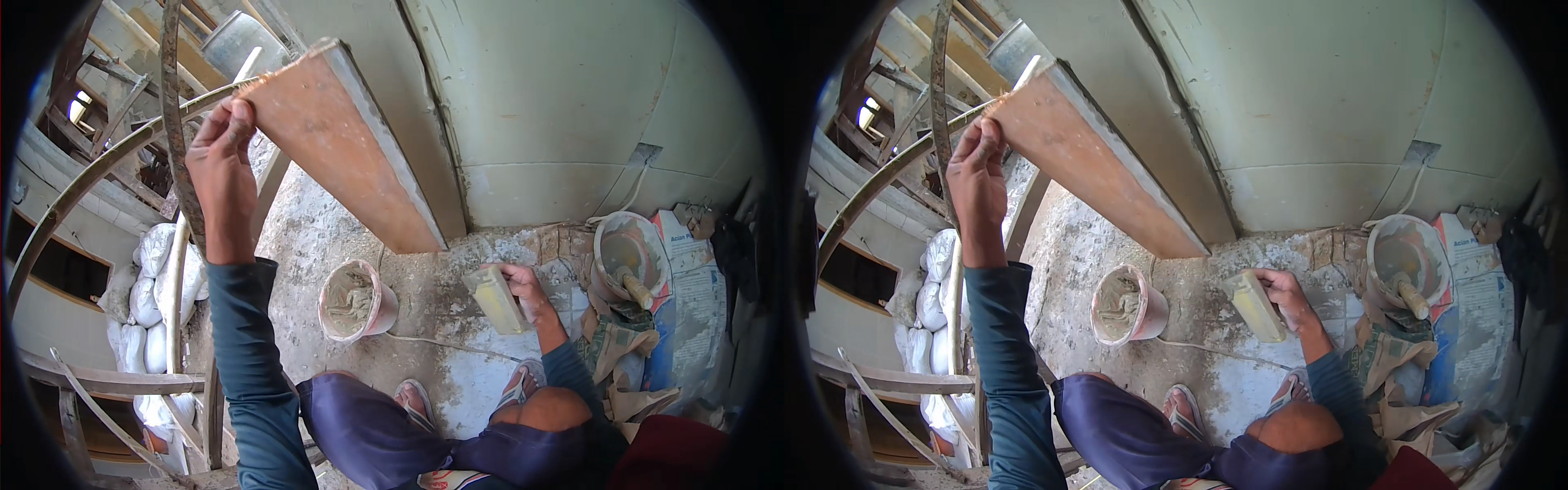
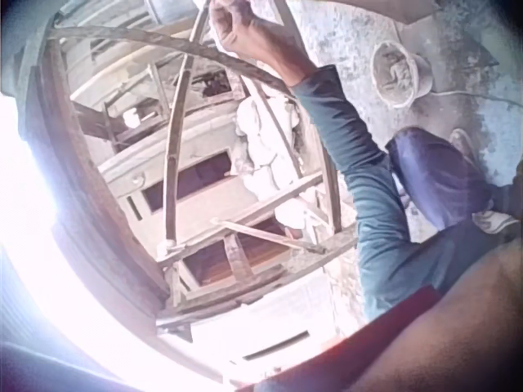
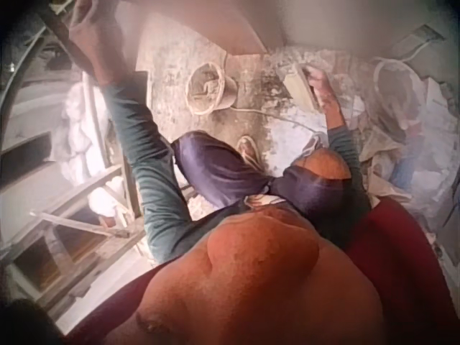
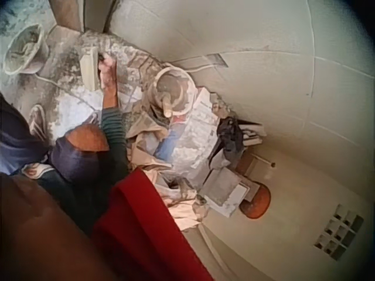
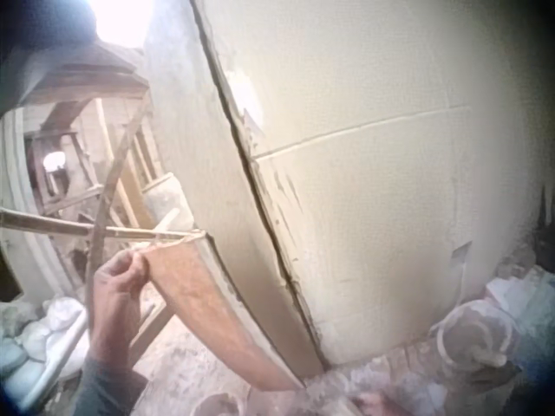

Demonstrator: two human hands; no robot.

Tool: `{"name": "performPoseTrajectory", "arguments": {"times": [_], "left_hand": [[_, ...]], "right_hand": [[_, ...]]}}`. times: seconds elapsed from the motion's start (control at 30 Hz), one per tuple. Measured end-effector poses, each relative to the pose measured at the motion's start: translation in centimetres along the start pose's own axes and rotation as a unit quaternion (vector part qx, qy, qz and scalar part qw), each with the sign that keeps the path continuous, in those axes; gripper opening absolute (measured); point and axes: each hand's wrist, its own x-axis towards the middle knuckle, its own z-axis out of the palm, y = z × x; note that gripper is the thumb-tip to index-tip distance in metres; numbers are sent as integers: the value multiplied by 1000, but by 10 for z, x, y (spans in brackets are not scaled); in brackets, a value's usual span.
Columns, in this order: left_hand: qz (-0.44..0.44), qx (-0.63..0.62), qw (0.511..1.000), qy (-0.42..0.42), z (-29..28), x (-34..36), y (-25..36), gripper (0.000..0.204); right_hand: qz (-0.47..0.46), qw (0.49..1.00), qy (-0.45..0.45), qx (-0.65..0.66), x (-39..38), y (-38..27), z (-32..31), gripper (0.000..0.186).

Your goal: The person applies mortar to a wall corner using a trowel while holding a board in place. They scoop mortar from a bucket and spread it along the edge of the board.

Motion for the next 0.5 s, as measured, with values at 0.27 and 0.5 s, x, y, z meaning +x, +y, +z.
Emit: {"name": "performPoseTrajectory", "arguments": {"times": [0.27, 0.5], "left_hand": [[35, 1, 999, -3, 13, 59, 25, 19], [13, 37, 999, -14, 4, 84, 40, 29]], "right_hand": [[107, 994, 21, -33, 56, 46, 32, 72], [31, 995, 57, 78, 84, 33, 66, 72]]}}
